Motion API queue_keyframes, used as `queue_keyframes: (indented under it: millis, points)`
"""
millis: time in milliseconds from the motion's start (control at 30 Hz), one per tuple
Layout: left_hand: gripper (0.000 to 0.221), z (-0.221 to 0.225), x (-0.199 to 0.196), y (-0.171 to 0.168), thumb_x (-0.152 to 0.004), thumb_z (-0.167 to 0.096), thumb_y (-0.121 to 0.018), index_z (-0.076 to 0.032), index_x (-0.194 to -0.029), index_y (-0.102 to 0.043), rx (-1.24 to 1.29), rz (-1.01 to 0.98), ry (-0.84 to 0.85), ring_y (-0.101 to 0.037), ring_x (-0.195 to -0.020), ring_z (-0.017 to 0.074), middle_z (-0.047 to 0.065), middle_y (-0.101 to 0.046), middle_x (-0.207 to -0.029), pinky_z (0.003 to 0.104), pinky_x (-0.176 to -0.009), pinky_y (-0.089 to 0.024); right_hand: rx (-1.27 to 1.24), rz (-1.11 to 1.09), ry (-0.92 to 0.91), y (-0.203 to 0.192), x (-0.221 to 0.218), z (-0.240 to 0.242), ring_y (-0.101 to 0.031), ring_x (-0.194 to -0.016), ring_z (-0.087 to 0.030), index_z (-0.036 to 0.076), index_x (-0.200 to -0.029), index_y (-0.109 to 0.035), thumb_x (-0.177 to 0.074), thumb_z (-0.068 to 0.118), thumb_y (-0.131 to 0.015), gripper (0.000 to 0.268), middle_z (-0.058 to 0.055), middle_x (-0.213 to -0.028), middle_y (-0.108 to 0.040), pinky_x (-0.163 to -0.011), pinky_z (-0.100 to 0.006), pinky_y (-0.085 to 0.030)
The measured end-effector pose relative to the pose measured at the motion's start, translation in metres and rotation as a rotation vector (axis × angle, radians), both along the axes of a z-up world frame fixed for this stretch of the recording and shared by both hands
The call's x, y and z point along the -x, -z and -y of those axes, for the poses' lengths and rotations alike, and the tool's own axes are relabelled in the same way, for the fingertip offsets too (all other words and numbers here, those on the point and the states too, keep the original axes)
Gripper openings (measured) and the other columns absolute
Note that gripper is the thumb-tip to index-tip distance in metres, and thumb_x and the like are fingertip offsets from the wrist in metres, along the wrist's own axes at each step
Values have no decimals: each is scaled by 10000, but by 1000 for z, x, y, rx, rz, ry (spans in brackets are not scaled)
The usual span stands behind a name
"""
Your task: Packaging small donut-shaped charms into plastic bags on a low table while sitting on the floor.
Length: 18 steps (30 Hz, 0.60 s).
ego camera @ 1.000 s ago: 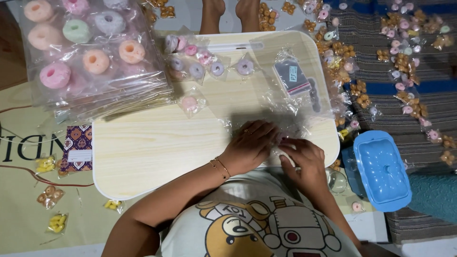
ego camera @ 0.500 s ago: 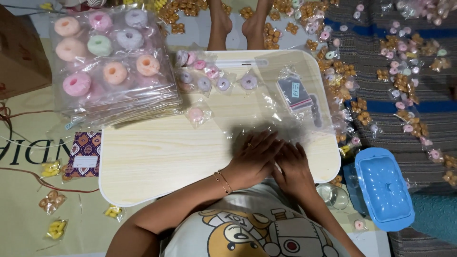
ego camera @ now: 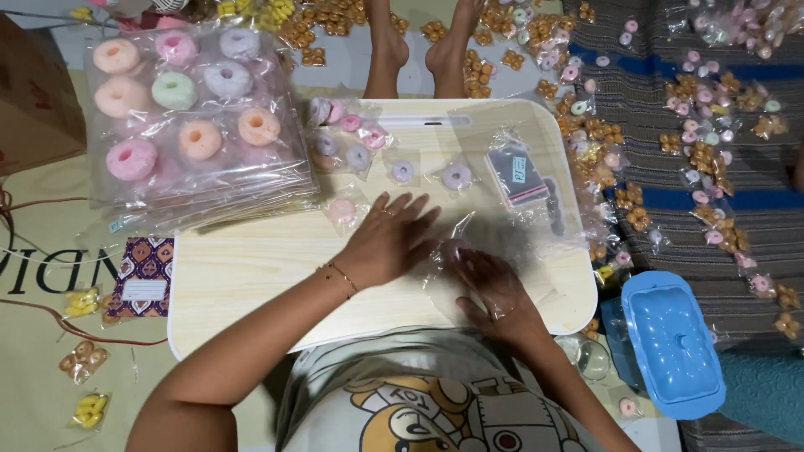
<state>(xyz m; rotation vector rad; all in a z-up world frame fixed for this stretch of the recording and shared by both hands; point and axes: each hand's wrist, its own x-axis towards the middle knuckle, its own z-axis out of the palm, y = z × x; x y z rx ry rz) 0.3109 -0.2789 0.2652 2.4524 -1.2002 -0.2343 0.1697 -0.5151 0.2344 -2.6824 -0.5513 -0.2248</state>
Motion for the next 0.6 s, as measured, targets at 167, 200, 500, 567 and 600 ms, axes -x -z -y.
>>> queue_keyframes:
  millis: [167, 200, 500, 567, 600]
  points:
    - [728, -4, -14, 41, -964, -558, -530, -98, -1519, -431, -10, 126, -121, -321, -1481, 406, 191, -384, -1594, 563, -1210, -174, -1, 1, 18, -9, 13, 1, -529, -1357, -321, 178, -1486, -536, -891, 310, -719, 636, -79, -1482, -578, -1127, -471, -421]
    - [757, -2, -12, 47, -953, -551, -562, -3, -1468, -475, 94, 226, -165, -355, -1453, 428, 251, -420, -1553, 541, -1199, -207, 7, -52, 51, -17, 17, 1, -514, -1375, -292, 182, -1493, -519, -852, 283, -747, 688, -47, -1527, -553, -1120, -429, -444]
    - [830, -12, 57, 47, -968, -656, -441, 7, -1467, -469, 147, 176, -199, -196, -1537, 333, 193, -312, -1629, 549, -1210, -99, 43, 250, -10, 10, -2, 4, -572, -1239, -293, 94, -1299, -626, -866, 211, -717, 458, -94, -1334, -624, -1119, -453, -432]
    - [810, -12, 60, 45, -972, -646, -443, -7, -1469, -475, 164, 200, -212, -236, -1525, 333, 190, -343, -1615, 531, -1210, -131, -49, 242, -26, -10, -7, -11, -607, -1155, -279, 76, -1227, -648, -869, 180, -703, 377, -93, -1236, -662, -1033, -426, -458]
    - [790, -10, 57, 43, -976, -637, -446, -22, -1470, -481, 189, 234, -228, -275, -1513, 333, 187, -373, -1602, 513, -1210, -162, -134, 244, -47, -21, -14, -16, -641, -1070, -265, 57, -1154, -670, -872, 148, -689, 297, -91, -1139, -699, -947, -399, -484]
